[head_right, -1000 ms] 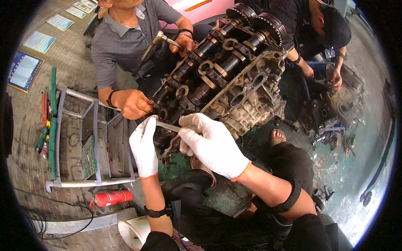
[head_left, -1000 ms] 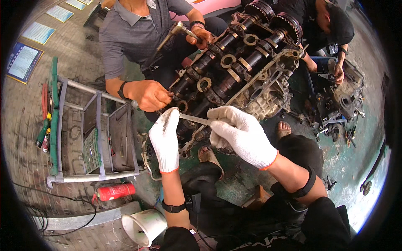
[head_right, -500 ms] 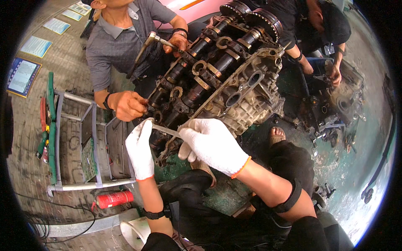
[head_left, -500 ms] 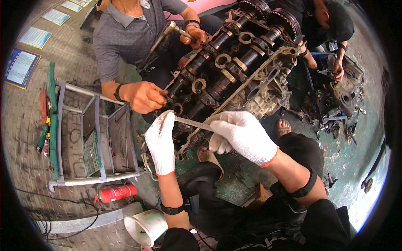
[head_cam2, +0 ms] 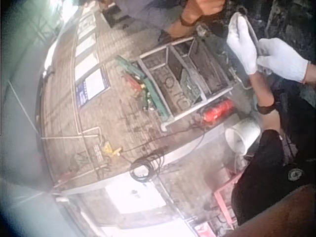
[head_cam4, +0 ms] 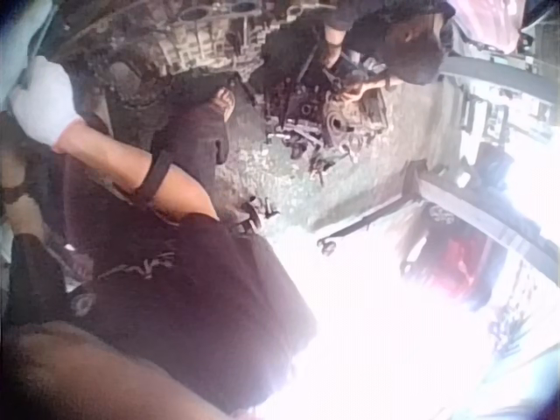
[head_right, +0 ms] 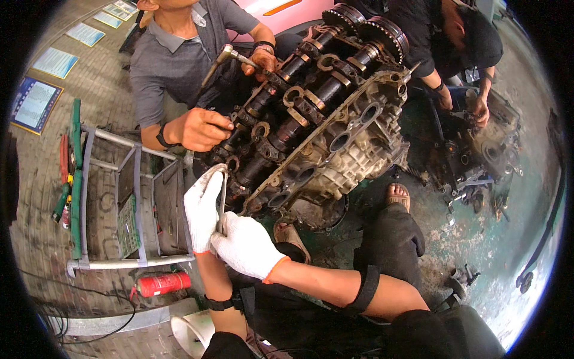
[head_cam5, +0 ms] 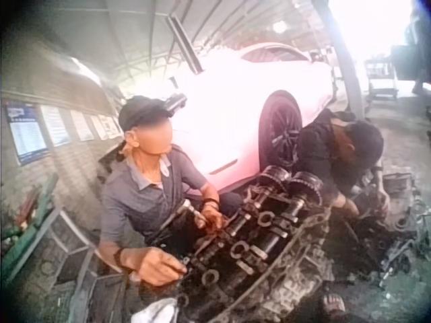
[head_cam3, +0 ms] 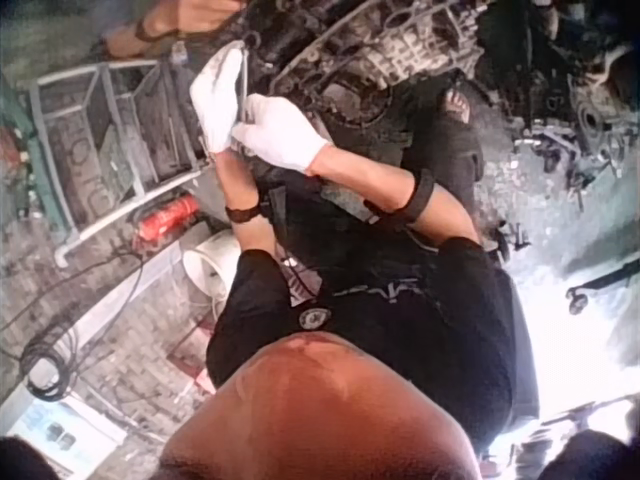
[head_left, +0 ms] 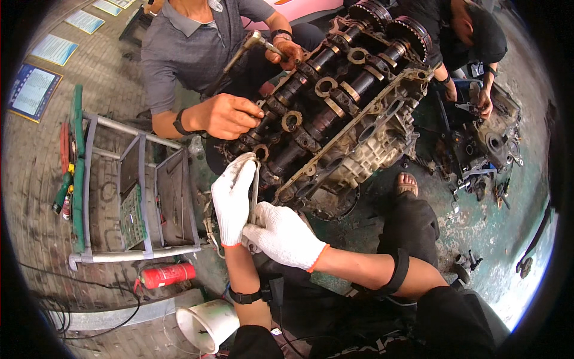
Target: The person uses a wrench to loosen and remove bolts from a disassembled engine block. They work methodically on the cylinder head area while another person assists nearby.
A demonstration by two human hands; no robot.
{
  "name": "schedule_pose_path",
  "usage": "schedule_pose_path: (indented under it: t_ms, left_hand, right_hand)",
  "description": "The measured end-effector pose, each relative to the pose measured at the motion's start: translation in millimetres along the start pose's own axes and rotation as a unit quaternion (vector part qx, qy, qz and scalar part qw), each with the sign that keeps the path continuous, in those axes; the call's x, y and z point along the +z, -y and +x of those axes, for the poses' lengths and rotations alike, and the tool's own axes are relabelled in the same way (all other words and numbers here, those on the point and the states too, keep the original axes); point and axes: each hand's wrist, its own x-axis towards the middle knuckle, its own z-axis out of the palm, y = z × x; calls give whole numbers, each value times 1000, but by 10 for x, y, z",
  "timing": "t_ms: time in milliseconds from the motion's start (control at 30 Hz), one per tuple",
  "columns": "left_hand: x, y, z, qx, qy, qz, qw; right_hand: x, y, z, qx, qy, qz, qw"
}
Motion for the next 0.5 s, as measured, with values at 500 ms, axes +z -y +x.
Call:
schedule_pose_path:
  t_ms: [500]
  left_hand:
    - [104,-64,-74,22,-75,-7,997]
  right_hand:
    - [-813,170,-192,35,-27,62,997]
